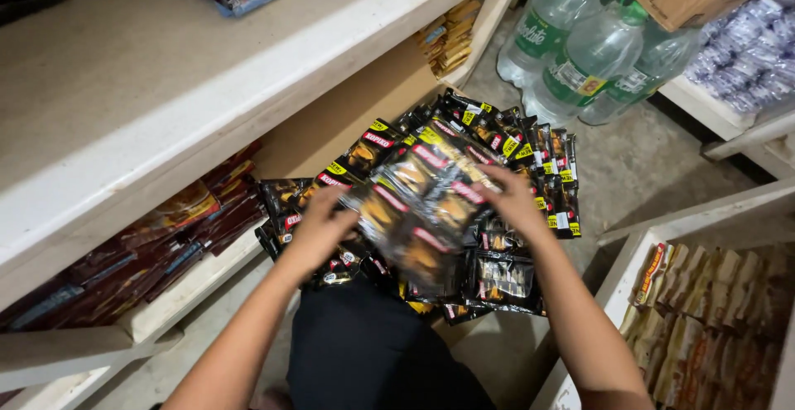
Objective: Organizing and stocking coffee sachets on the bottom shelves of a grocery store.
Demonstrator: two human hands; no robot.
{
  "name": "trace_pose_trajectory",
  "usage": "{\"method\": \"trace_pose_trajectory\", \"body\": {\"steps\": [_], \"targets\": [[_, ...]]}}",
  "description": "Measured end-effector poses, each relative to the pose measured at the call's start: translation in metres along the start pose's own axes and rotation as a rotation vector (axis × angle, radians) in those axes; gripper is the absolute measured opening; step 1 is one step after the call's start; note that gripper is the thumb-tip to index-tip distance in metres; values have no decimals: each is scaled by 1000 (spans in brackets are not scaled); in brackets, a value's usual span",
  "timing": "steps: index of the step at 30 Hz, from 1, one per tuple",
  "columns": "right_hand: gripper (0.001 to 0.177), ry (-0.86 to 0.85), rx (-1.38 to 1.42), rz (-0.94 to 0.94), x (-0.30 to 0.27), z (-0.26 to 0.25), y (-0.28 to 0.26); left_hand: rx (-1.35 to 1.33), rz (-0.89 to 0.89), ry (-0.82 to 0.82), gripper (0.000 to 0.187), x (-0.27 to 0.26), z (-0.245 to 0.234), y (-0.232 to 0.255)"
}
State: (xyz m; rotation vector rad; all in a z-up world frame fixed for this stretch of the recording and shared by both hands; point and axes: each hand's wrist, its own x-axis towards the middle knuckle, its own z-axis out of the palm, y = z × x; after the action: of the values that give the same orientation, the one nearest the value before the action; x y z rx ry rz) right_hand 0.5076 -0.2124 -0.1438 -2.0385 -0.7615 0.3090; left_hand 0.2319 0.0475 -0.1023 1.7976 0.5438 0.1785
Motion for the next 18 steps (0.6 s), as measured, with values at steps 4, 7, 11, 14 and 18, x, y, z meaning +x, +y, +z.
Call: {"method": "trace_pose_trajectory", "body": {"steps": [4, 7, 11, 14, 18], "targets": [[38, -133, -91, -83, 11, 14, -21, 191, -163, 160, 62, 33, -24, -29], [32, -125, -197, -94, 40, -3, -23, 427, -173, 222, 54, 31, -29, -28], [57, -175, -324, 165, 96, -10, 41, 898, -193, 144, 63, 52, -11, -9], [75, -229, -356, 254, 147, -2, 108, 890, -190, 49, 85, 52, 2, 52], [78, -239, -350, 324, 149, -1, 81, 607, -171, -15, 97, 96, 22, 35]]}}
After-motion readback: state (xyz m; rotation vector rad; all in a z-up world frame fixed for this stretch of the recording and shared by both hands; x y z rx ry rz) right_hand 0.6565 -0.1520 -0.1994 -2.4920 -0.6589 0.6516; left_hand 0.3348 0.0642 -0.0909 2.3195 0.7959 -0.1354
